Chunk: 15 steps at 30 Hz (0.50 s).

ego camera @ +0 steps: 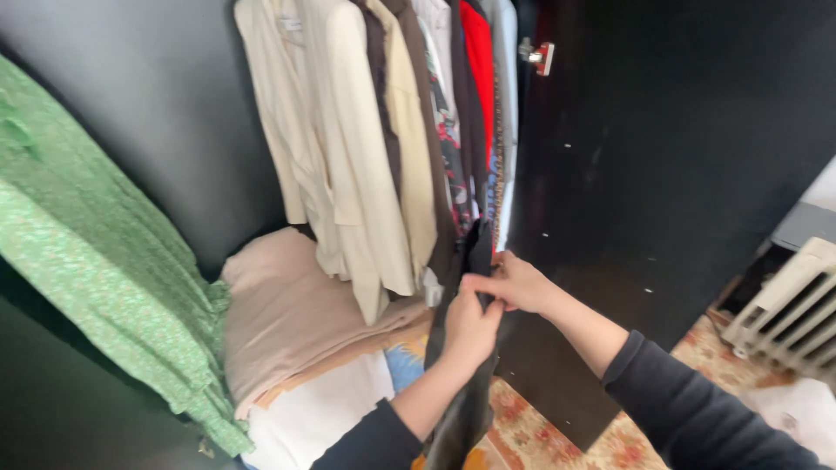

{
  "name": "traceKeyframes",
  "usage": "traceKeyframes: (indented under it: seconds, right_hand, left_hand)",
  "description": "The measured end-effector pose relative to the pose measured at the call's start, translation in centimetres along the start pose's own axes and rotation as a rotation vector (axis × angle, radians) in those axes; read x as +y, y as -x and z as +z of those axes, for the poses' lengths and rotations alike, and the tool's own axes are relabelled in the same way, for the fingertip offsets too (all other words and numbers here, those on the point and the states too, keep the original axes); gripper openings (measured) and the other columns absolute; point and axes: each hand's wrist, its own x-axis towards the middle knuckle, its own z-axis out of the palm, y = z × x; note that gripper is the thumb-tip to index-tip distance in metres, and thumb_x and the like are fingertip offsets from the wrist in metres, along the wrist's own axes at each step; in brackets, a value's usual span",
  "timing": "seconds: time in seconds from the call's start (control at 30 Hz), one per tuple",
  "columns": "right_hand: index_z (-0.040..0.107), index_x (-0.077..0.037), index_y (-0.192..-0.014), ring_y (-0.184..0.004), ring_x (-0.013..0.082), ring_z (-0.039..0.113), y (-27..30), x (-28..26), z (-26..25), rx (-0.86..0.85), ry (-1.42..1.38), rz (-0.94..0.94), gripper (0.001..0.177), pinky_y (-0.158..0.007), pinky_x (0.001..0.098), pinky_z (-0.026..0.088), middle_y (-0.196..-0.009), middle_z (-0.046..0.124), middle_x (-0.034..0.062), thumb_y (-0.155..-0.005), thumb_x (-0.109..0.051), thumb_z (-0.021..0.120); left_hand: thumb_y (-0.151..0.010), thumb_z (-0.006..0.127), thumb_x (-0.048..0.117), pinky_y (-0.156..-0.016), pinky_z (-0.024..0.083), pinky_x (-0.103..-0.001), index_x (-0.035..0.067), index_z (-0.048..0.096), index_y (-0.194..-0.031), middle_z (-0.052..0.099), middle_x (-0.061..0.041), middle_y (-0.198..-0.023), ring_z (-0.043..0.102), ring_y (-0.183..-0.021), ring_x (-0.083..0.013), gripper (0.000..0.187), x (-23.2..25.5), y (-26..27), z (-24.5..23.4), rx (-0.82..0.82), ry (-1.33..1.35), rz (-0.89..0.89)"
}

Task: The person picks up clothes from a bed, places them on hangers, and hangs them in a closet. Items handled include a brown fur coat, a cream-colored jacket, and a black leather jacket. The person also zips the leather jacket after hanging it.

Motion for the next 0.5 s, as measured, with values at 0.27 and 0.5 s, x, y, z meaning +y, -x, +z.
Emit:
traceKeyframes:
  seconds: [0.27, 0.5]
  right_hand:
    - [0.073, -0.008, -0.125, -0.098, 0.0256, 0.073, -1.1, 8.1, -9.9, 0.196, 0.039, -0.146, 0.045, -0.082, 0.0420, 0.060, -0.096, 0.078, 0.0121, -0.085, -0.028, 0.074]
    - [0.073, -0.001, -0.122, -0.103, 0.0278, 0.076, 11.4, 0.4, -15.9, -0.019, 0.166, -0.423, 0.029, -0.091, 0.0435, 0.060, -0.106, 0.081, 0.0178, -0.096, -0.011, 0.066]
  left_hand:
    - [-0.091, 0.066, 0.047, -0.085, 0.057, -0.044, 0.013, 0.062, -0.116, 0.075, -0.003, -0.094, 0.072, -0.100, -0.0276, 0.042, 7.5, -0.4, 0.7, -0.161, -0.138, 0.261]
    - [-0.104, 0.057, 0.046, -0.101, 0.046, -0.048, 0.013, 0.056, -0.132, 0.070, -0.013, -0.113, 0.067, -0.112, -0.0337, 0.043, 2.3, -6.7, -1.6, 0.027, -0.442, 0.722]
